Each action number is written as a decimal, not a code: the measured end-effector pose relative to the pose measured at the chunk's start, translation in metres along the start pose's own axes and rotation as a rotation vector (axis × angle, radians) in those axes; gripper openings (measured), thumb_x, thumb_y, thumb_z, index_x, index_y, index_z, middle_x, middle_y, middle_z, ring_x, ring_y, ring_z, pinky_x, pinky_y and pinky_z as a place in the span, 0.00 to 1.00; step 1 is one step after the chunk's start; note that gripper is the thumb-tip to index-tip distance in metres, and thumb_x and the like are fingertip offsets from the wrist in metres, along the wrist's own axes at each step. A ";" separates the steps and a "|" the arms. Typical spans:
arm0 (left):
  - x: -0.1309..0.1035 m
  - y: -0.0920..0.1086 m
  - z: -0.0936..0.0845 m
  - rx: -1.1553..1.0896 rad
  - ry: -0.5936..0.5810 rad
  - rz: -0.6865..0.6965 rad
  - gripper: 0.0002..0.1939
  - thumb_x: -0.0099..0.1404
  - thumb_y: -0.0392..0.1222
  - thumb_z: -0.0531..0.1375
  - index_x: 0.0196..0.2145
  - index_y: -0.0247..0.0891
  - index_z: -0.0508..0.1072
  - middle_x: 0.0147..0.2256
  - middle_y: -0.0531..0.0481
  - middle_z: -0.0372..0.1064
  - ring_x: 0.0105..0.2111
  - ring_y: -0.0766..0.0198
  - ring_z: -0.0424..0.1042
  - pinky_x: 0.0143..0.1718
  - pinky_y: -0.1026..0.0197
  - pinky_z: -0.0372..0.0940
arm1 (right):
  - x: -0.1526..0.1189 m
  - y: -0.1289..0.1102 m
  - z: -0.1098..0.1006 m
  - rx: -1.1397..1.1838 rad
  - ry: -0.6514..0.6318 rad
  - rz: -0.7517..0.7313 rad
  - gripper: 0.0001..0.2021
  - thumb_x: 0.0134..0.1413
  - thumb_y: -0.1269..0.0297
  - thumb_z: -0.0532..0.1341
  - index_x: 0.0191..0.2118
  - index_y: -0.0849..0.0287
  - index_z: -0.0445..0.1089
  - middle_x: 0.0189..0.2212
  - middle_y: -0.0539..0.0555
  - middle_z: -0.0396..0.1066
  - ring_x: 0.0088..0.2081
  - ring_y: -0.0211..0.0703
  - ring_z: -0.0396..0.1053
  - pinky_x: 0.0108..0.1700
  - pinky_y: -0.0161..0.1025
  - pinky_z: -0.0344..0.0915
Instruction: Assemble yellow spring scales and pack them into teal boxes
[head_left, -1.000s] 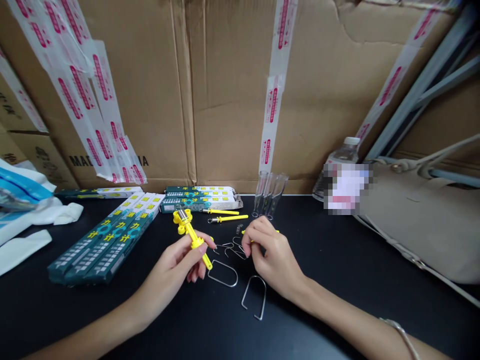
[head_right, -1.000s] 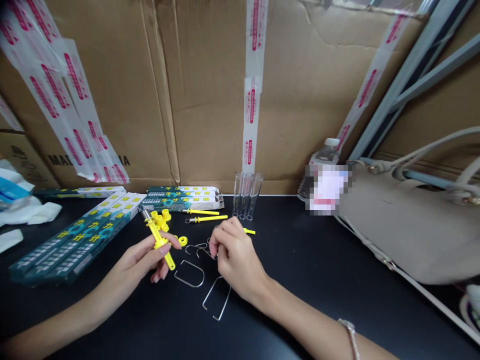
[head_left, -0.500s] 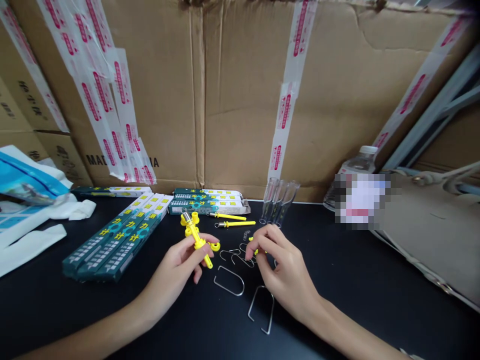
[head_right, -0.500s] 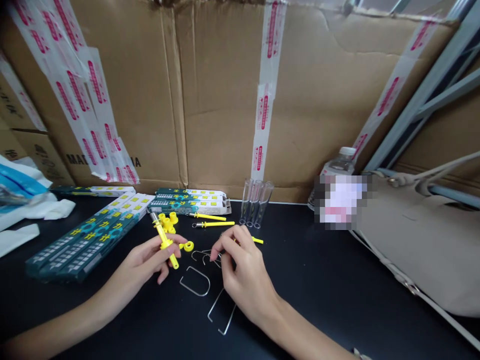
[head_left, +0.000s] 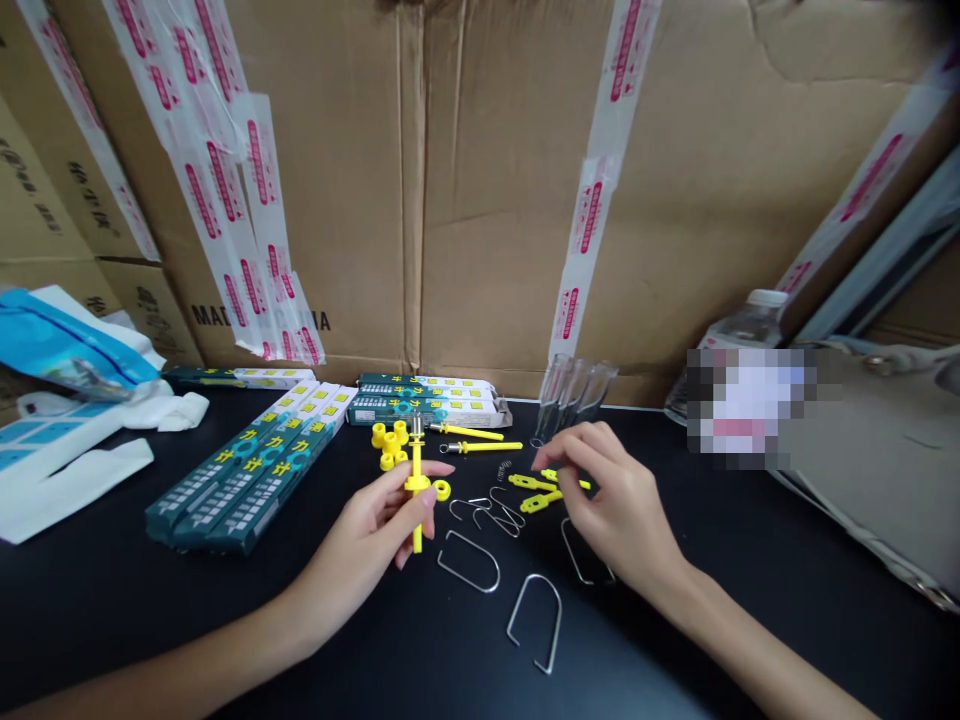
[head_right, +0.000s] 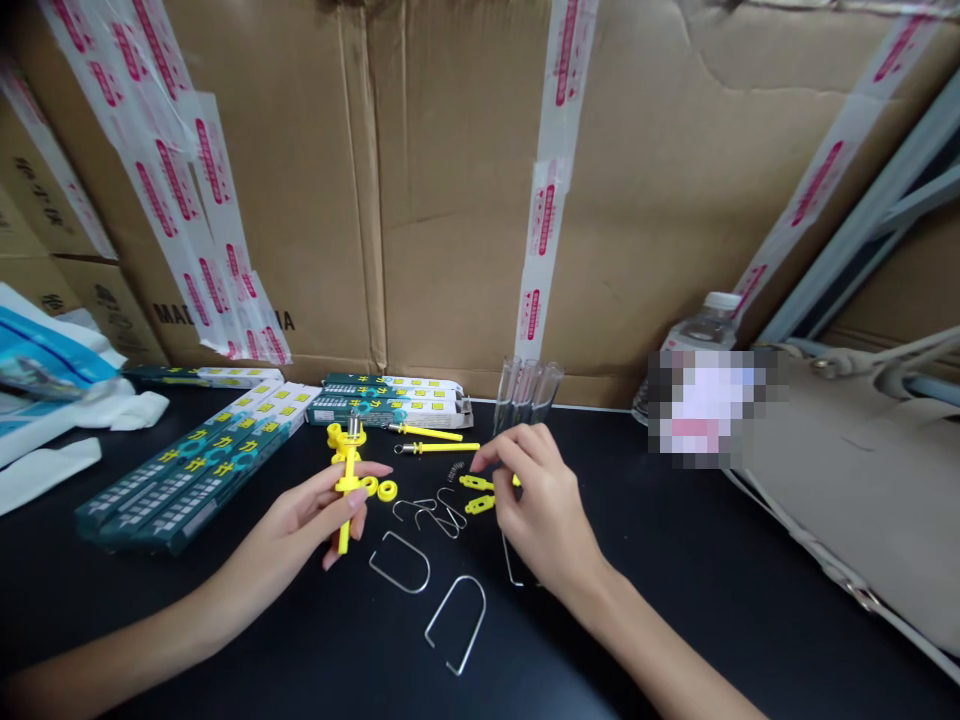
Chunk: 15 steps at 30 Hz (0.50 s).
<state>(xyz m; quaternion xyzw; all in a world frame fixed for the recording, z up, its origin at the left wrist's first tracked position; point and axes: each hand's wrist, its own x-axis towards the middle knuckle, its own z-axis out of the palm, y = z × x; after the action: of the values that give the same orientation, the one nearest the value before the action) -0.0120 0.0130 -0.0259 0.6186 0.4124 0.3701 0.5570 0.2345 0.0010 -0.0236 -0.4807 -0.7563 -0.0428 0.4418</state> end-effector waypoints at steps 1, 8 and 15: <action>0.000 0.000 0.000 0.009 0.002 -0.005 0.27 0.64 0.57 0.59 0.54 0.36 0.70 0.26 0.55 0.62 0.24 0.67 0.60 0.22 0.67 0.57 | 0.001 0.004 -0.002 -0.016 0.008 0.012 0.14 0.55 0.81 0.50 0.31 0.57 0.68 0.31 0.54 0.68 0.36 0.47 0.63 0.37 0.44 0.62; -0.002 -0.001 0.000 0.012 0.005 -0.015 0.26 0.62 0.58 0.60 0.51 0.37 0.72 0.26 0.55 0.62 0.24 0.67 0.60 0.21 0.67 0.57 | 0.003 0.014 -0.005 -0.069 -0.022 0.012 0.15 0.53 0.82 0.51 0.31 0.56 0.69 0.32 0.54 0.69 0.38 0.48 0.64 0.39 0.45 0.63; -0.002 0.000 0.001 -0.012 0.003 -0.008 0.27 0.61 0.58 0.62 0.50 0.35 0.72 0.26 0.54 0.65 0.24 0.66 0.62 0.22 0.65 0.59 | 0.004 0.016 -0.006 -0.092 -0.052 -0.006 0.16 0.53 0.83 0.51 0.31 0.55 0.69 0.33 0.54 0.69 0.39 0.49 0.64 0.40 0.45 0.64</action>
<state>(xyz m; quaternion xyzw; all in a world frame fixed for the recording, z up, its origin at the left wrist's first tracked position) -0.0119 0.0112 -0.0258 0.6131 0.4133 0.3713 0.5616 0.2494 0.0092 -0.0230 -0.4991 -0.7662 -0.0665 0.3992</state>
